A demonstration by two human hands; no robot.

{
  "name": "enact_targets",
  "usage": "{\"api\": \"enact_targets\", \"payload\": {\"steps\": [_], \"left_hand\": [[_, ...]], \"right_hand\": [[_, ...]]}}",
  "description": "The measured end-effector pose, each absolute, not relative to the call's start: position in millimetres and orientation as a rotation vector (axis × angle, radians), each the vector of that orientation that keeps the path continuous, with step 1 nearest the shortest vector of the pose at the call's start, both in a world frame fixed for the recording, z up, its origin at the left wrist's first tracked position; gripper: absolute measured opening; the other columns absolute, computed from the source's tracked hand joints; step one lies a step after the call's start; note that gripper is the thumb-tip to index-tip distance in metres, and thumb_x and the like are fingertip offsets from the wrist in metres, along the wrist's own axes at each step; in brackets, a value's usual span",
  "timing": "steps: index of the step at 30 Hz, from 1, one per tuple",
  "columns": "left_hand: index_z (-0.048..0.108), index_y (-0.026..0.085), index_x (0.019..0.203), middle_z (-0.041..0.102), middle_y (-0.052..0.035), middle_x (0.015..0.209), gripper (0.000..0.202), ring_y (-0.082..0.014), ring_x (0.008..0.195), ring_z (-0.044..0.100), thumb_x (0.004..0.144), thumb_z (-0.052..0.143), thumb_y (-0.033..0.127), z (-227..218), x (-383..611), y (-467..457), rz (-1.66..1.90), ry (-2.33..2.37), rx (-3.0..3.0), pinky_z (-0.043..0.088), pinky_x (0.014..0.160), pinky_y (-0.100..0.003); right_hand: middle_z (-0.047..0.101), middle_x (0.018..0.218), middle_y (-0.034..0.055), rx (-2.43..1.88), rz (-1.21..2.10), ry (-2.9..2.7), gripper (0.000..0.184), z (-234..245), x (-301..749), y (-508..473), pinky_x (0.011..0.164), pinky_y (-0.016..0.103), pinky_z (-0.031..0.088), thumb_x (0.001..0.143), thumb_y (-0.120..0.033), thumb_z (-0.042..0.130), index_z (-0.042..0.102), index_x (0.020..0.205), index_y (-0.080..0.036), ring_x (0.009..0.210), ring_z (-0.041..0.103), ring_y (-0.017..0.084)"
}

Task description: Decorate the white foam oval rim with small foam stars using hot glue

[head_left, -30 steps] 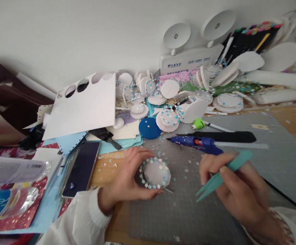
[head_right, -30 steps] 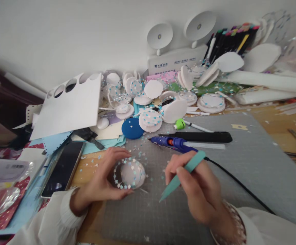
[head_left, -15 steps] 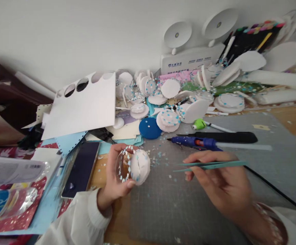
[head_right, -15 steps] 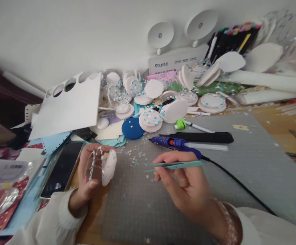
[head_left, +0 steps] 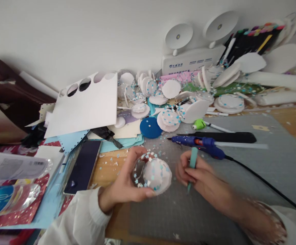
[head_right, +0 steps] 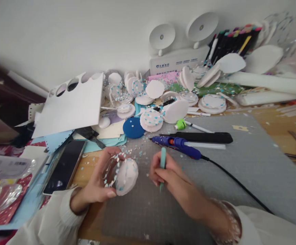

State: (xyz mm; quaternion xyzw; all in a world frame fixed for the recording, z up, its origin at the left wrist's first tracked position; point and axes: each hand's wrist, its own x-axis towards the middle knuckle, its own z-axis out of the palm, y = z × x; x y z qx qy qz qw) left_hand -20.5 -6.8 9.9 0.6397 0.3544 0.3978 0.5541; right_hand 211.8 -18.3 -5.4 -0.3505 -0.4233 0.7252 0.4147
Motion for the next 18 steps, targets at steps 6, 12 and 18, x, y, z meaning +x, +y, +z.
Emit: {"api": "enact_targets", "payload": {"steps": [6,12,18], "left_hand": [[0.045,0.023,0.120,0.051,-0.0067,0.112,0.075,-0.0258,0.105,0.051,0.059,0.085,0.040,28.1,-8.8,-14.0,0.797,1.008,1.759,0.044,0.091,-0.036],[0.037,0.031,0.128,0.056,-0.0059,0.124,0.086,-0.0218,0.109,0.058,0.059,0.088,0.026,30.3,21.7,-34.5,0.973,0.830,1.213,0.050,0.090,-0.031],[0.064,0.014,0.080,0.064,-0.0002,0.068,0.020,-0.0080,0.060,0.058,0.077,0.075,0.031,38.4,37.3,-42.2,0.928,1.057,1.032,0.047,0.058,-0.017]], "right_hand": [[0.037,0.058,-0.0058,-0.856,2.042,-1.210,0.034,6.8,210.0,-22.7,0.050,0.025,0.023,0.088,-0.048,0.056,0.048,0.072,-0.019,0.053,0.029,0.009],[0.038,0.057,-0.0066,-0.866,1.905,-1.172,0.037,3.3,212.4,-20.8,0.049,0.025,0.023,0.085,-0.052,0.059,0.047,0.073,-0.019,0.052,0.030,0.008],[0.035,0.051,-0.0085,-0.870,1.857,-1.109,0.040,9.7,211.6,-17.9,0.047,0.025,0.022,0.081,-0.054,0.062,0.044,0.068,-0.020,0.047,0.029,0.007]]}}
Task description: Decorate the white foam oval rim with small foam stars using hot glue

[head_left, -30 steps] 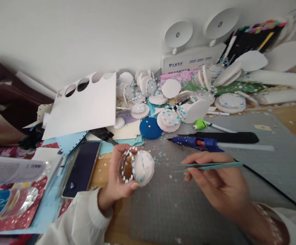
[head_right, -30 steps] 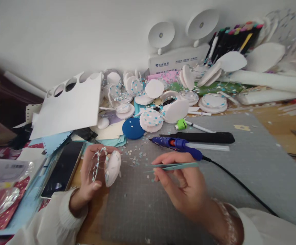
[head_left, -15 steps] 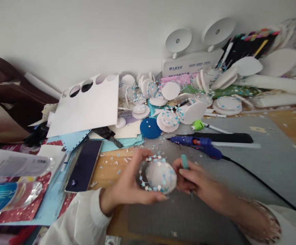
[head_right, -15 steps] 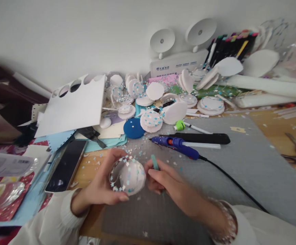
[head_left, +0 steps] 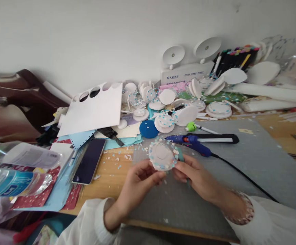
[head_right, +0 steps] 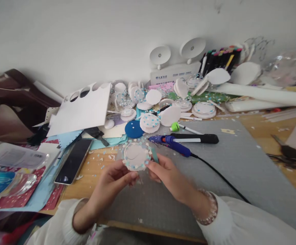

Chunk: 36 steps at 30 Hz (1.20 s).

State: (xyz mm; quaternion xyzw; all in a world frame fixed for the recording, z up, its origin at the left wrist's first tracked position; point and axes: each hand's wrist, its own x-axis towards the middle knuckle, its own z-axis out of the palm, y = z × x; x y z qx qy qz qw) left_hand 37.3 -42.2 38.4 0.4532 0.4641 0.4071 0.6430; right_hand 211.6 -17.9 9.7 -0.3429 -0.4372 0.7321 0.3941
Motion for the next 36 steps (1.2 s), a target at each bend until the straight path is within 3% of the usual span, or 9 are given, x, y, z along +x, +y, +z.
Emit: {"api": "enact_targets", "payload": {"steps": [2,10,17,21,22,24,27,30,36], "left_hand": [[0.064,0.013,0.072,0.062,0.0008,0.061,0.023,-0.0066,0.055,0.055,0.075,0.075,0.033,42.6,34.2,-43.7,0.933,1.115,1.046,0.046,0.055,-0.016],[0.070,0.015,0.078,0.064,-0.0010,0.060,0.019,-0.0101,0.053,0.057,0.075,0.073,0.034,58.4,-12.8,-57.5,0.732,1.347,1.261,0.047,0.051,-0.018],[0.071,0.023,0.082,0.075,-0.0028,0.077,0.019,-0.0185,0.068,0.070,0.083,0.061,0.039,56.3,-95.9,-78.3,0.414,1.627,1.849,0.056,0.059,-0.022],[0.070,0.023,0.080,0.075,-0.0022,0.073,0.026,-0.0195,0.062,0.070,0.083,0.059,0.046,46.4,-132.2,-87.9,0.366,1.824,1.973,0.056,0.056,-0.023],[0.070,0.023,0.083,0.075,-0.0028,0.077,0.026,-0.0202,0.066,0.071,0.084,0.059,0.046,45.9,-135.6,-89.0,0.377,1.828,2.013,0.057,0.058,-0.024],[0.069,0.026,0.097,0.074,-0.0051,0.099,0.025,-0.0248,0.092,0.071,0.083,0.062,0.045,48.1,-133.1,-89.6,0.420,1.817,2.146,0.059,0.079,-0.032],[0.054,0.029,0.128,0.058,-0.0095,0.134,0.051,-0.0329,0.128,0.050,0.080,0.067,0.041,57.6,-107.7,-85.9,0.512,1.800,2.324,0.042,0.105,-0.052],[0.039,0.028,0.140,0.040,-0.0123,0.148,0.066,-0.0325,0.135,0.040,0.082,0.066,0.043,68.0,-68.2,-76.7,0.592,1.671,2.305,0.038,0.108,-0.051],[0.037,0.024,0.140,0.045,-0.0148,0.142,0.095,-0.0374,0.133,0.037,0.062,0.075,0.064,64.1,-4.6,-51.8,0.750,1.451,2.401,0.029,0.111,-0.055]], "right_hand": [[0.033,0.050,-0.0089,-0.851,1.865,-1.088,0.040,10.9,210.6,-17.9,0.046,0.025,0.022,0.081,-0.051,0.062,0.042,0.065,-0.021,0.046,0.028,0.007],[0.021,0.048,-0.0102,-0.743,1.915,-0.969,0.039,9.2,214.6,-17.3,0.046,0.026,0.020,0.085,-0.043,0.055,0.035,0.060,-0.022,0.043,0.023,0.007],[0.017,0.048,-0.0105,-0.732,1.953,-0.921,0.038,18.3,213.5,-18.7,0.045,0.027,0.017,0.077,-0.051,0.059,0.038,0.063,-0.023,0.042,0.016,0.007],[0.014,0.049,-0.0116,-0.793,1.944,-0.938,0.034,17.0,214.9,-20.4,0.044,0.028,0.015,0.076,-0.056,0.058,0.047,0.075,-0.024,0.042,0.011,0.008],[0.016,0.049,-0.0113,-0.809,1.938,-0.960,0.035,15.5,215.5,-20.9,0.045,0.028,0.016,0.076,-0.056,0.059,0.047,0.075,-0.024,0.043,0.012,0.008],[0.024,0.049,-0.0097,-0.844,1.923,-1.028,0.035,12.2,216.1,-22.2,0.047,0.028,0.017,0.079,-0.053,0.061,0.045,0.070,-0.023,0.045,0.018,0.008],[0.035,0.053,-0.0067,-0.893,1.904,-1.134,0.036,10.5,215.2,-24.8,0.049,0.028,0.019,0.082,-0.048,0.062,0.045,0.065,-0.021,0.049,0.026,0.009],[0.034,0.056,-0.0062,-0.944,1.870,-1.275,0.035,15.4,213.0,-26.5,0.049,0.027,0.019,0.084,-0.050,0.060,0.047,0.068,-0.021,0.052,0.026,0.010],[0.039,0.058,-0.0043,-1.074,1.699,-1.460,0.029,26.0,208.7,-24.6,0.054,0.026,0.033,0.082,-0.044,0.060,0.050,0.066,-0.022,0.057,0.036,0.013]]}}
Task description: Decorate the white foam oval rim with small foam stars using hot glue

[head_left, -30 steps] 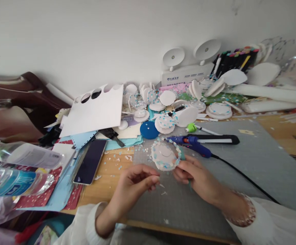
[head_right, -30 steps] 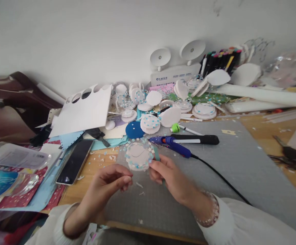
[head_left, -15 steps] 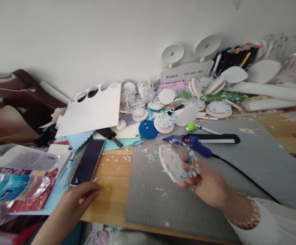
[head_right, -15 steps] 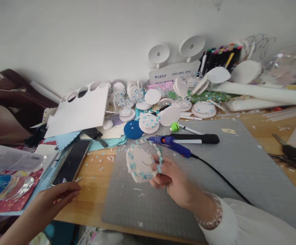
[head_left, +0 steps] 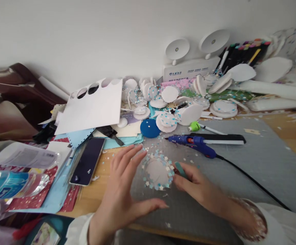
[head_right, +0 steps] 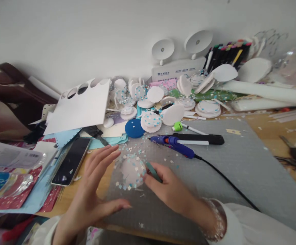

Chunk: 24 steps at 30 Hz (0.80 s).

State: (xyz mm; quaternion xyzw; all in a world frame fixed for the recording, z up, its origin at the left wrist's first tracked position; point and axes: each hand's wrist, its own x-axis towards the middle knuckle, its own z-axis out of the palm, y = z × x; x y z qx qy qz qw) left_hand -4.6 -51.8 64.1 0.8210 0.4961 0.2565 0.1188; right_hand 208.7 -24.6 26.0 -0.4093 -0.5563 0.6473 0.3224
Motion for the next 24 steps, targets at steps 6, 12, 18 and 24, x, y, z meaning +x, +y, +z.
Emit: {"api": "enact_targets", "payload": {"steps": [6,12,18,24], "left_hand": [[0.036,0.023,0.138,0.054,-0.0150,0.131,0.081,-0.0330,0.124,0.048,0.072,0.074,0.052,43.6,19.8,-48.5,0.897,1.393,2.256,0.036,0.105,-0.051],[0.048,0.024,0.126,0.062,-0.0098,0.117,0.070,-0.0293,0.111,0.055,0.068,0.080,0.046,44.6,2.8,-47.0,0.995,1.376,2.198,0.042,0.097,-0.044],[0.052,0.023,0.124,0.059,-0.0103,0.120,0.065,-0.0322,0.115,0.052,0.066,0.079,0.037,51.4,-29.9,-46.5,0.780,1.495,2.315,0.041,0.098,-0.048],[0.050,0.025,0.125,0.058,-0.0104,0.124,0.068,-0.0346,0.119,0.050,0.064,0.076,0.035,44.2,-40.3,-53.5,0.683,1.521,2.361,0.034,0.103,-0.053]], "right_hand": [[0.065,0.077,0.0029,-1.063,1.647,-1.571,0.017,25.2,204.5,-30.5,0.071,0.031,0.045,0.087,-0.032,0.052,0.065,0.083,-0.021,0.077,0.056,0.019],[0.057,0.067,0.0000,-1.134,1.611,-1.550,0.021,25.1,210.4,-31.6,0.055,0.026,0.039,0.087,-0.039,0.055,0.066,0.082,-0.021,0.060,0.049,0.014],[0.054,0.065,0.0006,-1.092,1.304,-1.246,0.038,20.1,223.2,-24.2,0.065,0.030,0.040,0.098,-0.037,0.036,0.066,0.079,-0.024,0.066,0.051,0.016],[0.065,0.086,0.0038,-1.005,0.944,-1.598,0.038,19.0,223.6,-33.5,0.081,0.035,0.042,0.099,-0.027,0.030,0.066,0.088,-0.026,0.083,0.057,0.020]]}}
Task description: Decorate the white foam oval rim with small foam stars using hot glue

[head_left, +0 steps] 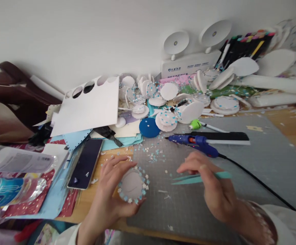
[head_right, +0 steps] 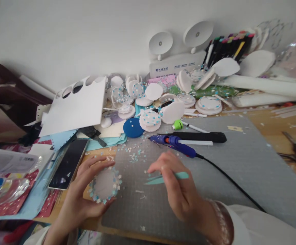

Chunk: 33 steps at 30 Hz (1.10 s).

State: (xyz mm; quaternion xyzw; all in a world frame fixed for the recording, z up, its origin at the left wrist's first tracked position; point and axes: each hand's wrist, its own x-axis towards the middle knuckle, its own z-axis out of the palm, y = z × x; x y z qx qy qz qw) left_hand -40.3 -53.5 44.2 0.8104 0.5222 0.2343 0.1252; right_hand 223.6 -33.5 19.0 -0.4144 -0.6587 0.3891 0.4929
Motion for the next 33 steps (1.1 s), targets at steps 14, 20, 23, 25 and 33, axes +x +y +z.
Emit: {"api": "enact_targets", "payload": {"steps": [14,20,23,25,33], "left_hand": [[0.050,0.026,0.122,0.050,-0.0113,0.128,0.061,-0.0348,0.125,0.044,0.068,0.075,0.037,40.8,-44.7,-56.6,0.675,1.468,2.265,0.029,0.109,-0.058],[0.048,0.027,0.125,0.048,-0.0119,0.131,0.065,-0.0352,0.128,0.041,0.067,0.076,0.037,38.5,-47.7,-59.6,0.658,1.452,2.246,0.027,0.110,-0.059],[0.047,0.027,0.125,0.048,-0.0121,0.132,0.066,-0.0353,0.129,0.041,0.067,0.077,0.037,38.3,-47.6,-59.2,0.647,1.447,2.243,0.027,0.110,-0.059],[0.047,0.026,0.125,0.048,-0.0122,0.131,0.066,-0.0353,0.129,0.041,0.067,0.077,0.037,38.5,-46.9,-58.3,0.643,1.433,2.250,0.027,0.110,-0.058],[0.046,0.025,0.125,0.046,-0.0135,0.133,0.066,-0.0361,0.129,0.040,0.069,0.077,0.038,41.6,-44.4,-56.3,0.629,1.408,2.269,0.025,0.111,-0.058]], "right_hand": [[0.067,0.078,0.0018,-1.071,0.765,-1.981,0.006,4.5,204.8,-17.8,0.067,0.028,0.048,0.088,-0.020,0.057,0.059,0.091,-0.025,0.071,0.063,0.016],[0.064,0.078,0.0010,-0.887,0.687,-2.090,0.014,-1.8,199.5,-14.9,0.067,0.026,0.048,0.090,-0.013,0.053,0.057,0.097,-0.024,0.074,0.060,0.014],[0.063,0.078,0.0006,-0.876,0.649,-2.093,0.013,-4.8,195.9,-12.3,0.067,0.025,0.048,0.091,-0.012,0.053,0.057,0.096,-0.023,0.073,0.060,0.014],[0.063,0.077,0.0006,-0.867,0.631,-2.077,0.013,-6.8,194.7,-11.3,0.067,0.025,0.048,0.091,-0.011,0.053,0.057,0.096,-0.022,0.073,0.059,0.014],[0.064,0.077,0.0002,-0.796,0.583,-2.015,0.013,-1.8,198.1,-15.6,0.066,0.024,0.050,0.091,-0.010,0.052,0.057,0.095,-0.022,0.071,0.059,0.012]]}}
